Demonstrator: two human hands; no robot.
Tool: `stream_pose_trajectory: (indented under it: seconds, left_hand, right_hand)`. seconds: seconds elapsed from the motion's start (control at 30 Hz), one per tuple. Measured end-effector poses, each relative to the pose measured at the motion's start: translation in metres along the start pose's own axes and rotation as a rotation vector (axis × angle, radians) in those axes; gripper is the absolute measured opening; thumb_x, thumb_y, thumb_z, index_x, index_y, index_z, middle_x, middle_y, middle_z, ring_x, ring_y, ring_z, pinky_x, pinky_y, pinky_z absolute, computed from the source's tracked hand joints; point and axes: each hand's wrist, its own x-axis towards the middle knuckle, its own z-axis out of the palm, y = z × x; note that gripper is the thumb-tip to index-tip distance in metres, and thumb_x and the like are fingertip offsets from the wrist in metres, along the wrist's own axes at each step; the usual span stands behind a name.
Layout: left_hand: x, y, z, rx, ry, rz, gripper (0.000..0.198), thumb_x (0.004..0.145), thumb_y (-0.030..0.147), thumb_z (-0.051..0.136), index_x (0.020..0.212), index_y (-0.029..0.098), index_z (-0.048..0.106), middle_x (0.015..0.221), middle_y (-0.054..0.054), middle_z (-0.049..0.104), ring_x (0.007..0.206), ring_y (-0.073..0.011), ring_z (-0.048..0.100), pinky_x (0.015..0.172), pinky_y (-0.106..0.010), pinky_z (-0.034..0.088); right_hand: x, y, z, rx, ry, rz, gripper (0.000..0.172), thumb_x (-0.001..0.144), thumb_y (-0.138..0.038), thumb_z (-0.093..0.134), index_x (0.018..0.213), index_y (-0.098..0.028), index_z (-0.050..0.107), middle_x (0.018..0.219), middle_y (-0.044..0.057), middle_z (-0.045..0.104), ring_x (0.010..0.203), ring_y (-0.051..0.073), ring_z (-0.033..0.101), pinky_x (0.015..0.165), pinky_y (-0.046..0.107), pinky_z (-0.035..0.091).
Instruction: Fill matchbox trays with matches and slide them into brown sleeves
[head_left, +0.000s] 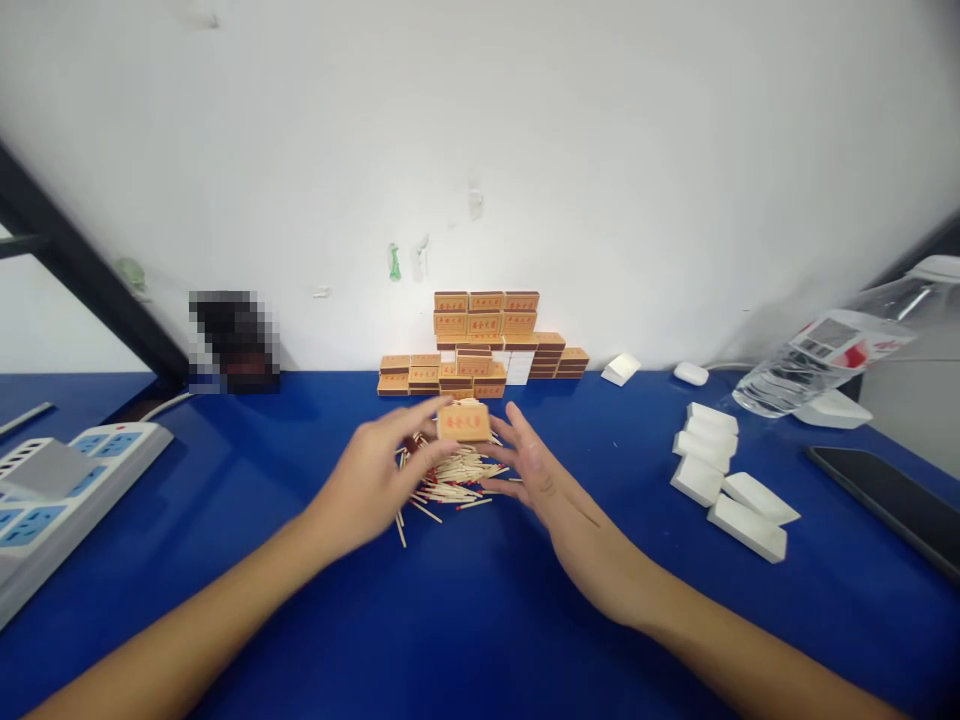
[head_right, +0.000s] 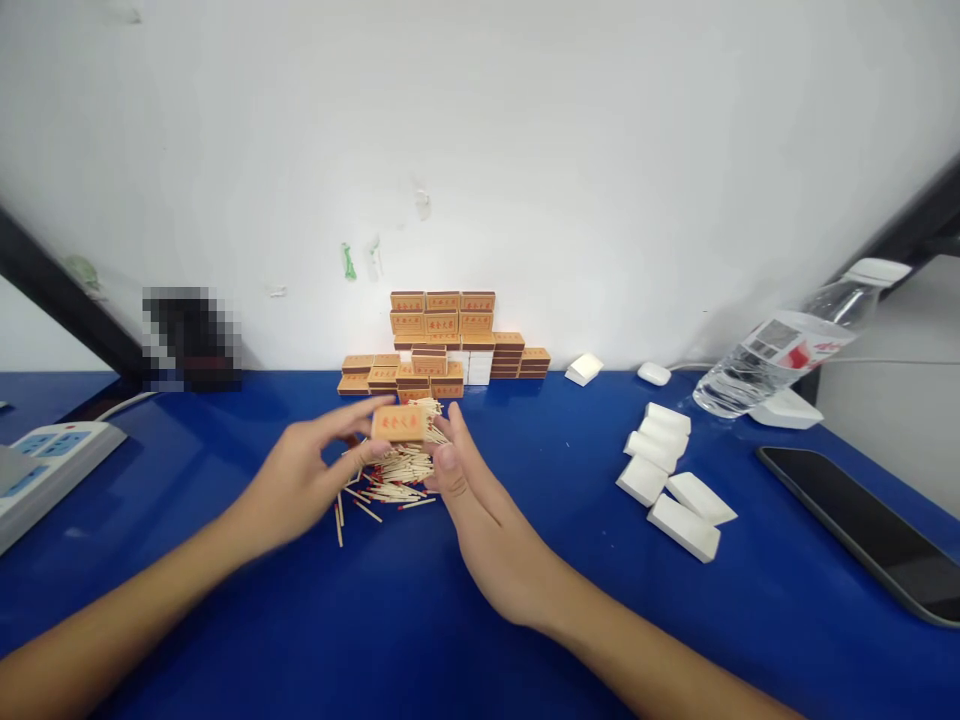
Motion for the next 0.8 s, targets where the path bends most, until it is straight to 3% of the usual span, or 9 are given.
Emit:
stream_pose_trajectory:
  seconds: [0.07,0.17,0.23,0.33,0.5,0.7,0.8]
  left_hand:
    - [0.012,-0.023,-0.022,0.209,0.106,0.001,0.047,0.1,0.046,0.063,0.141,0.025,0.063,0.111,-0.007,0.078,0.092,-0.022,0.071,0.087,-0.038,0.057]
    - [0.03,-0.061,-0.05,0.492,0.11,-0.042,0.049,0.101,0.051,0.057,0.14,0.022,0.065,0.111,-0.009,0.077,0.09,-0.0235,0.069,0.086,-0.038,0.055]
    - [0.038,-0.082,-0.057,0.543,0.116,-0.061,0.053,0.101,0.05,0.055,0.14,0.016,0.064,0.107,-0.012,0.076,0.092,-0.027,0.067,0.085,-0.04,0.054]
    - [0.046,-0.102,-0.051,0.597,0.085,-0.051,0.054,0.102,0.049,0.051,0.14,0.013,0.064,0.098,-0.013,0.074,0.092,-0.0296,0.064,0.086,-0.043,0.052]
    - [0.049,-0.116,-0.034,0.669,0.089,-0.017,0.051,0.104,0.047,0.045,0.141,0.015,0.062,0.1,-0.013,0.07,0.1,-0.0317,0.06,0.095,-0.046,0.048]
    - [0.049,-0.118,-0.032,0.706,0.138,0.013,0.051,0.103,0.048,0.053,0.142,0.015,0.059,0.102,-0.01,0.073,0.096,-0.0295,0.063,0.091,-0.042,0.05]
    - [0.047,-0.115,-0.032,0.724,0.157,0.028,0.053,0.101,0.048,0.058,0.142,0.015,0.059,0.103,-0.01,0.074,0.097,-0.0292,0.064,0.091,-0.041,0.049]
  right_hand:
    - [0.006,0.002,-0.005,-0.068,0.088,-0.016,0.076,0.104,-0.069,0.036,0.169,-0.037,0.014,0.173,0.007,0.029,0.151,0.033,0.04,0.118,0.056,0.044]
    - [0.011,0.002,-0.015,-0.224,0.184,-0.079,0.07,0.103,-0.067,0.043,0.164,-0.034,0.032,0.166,0.01,0.041,0.144,0.033,0.048,0.114,0.055,0.047]
    - [0.013,0.0,-0.021,-0.287,0.209,-0.129,0.062,0.105,-0.064,0.042,0.158,-0.032,0.041,0.16,0.01,0.047,0.138,0.032,0.053,0.112,0.054,0.049]
    - [0.016,-0.005,-0.028,-0.358,0.228,-0.171,0.053,0.107,-0.061,0.04,0.149,-0.03,0.05,0.15,0.01,0.056,0.131,0.029,0.058,0.107,0.051,0.052]
    - [0.019,-0.012,-0.037,-0.513,0.287,-0.252,0.039,0.109,-0.052,0.043,0.131,-0.028,0.064,0.136,0.008,0.064,0.122,0.025,0.063,0.102,0.043,0.051]
    - [0.025,-0.013,-0.048,-0.744,0.338,-0.327,0.026,0.108,-0.041,0.05,0.111,-0.025,0.07,0.118,0.006,0.072,0.108,0.023,0.066,0.085,0.035,0.053]
    - [0.033,-0.015,-0.067,-0.959,0.419,-0.406,0.021,0.104,-0.036,0.055,0.102,-0.023,0.071,0.102,0.007,0.074,0.098,0.025,0.067,0.084,0.037,0.051]
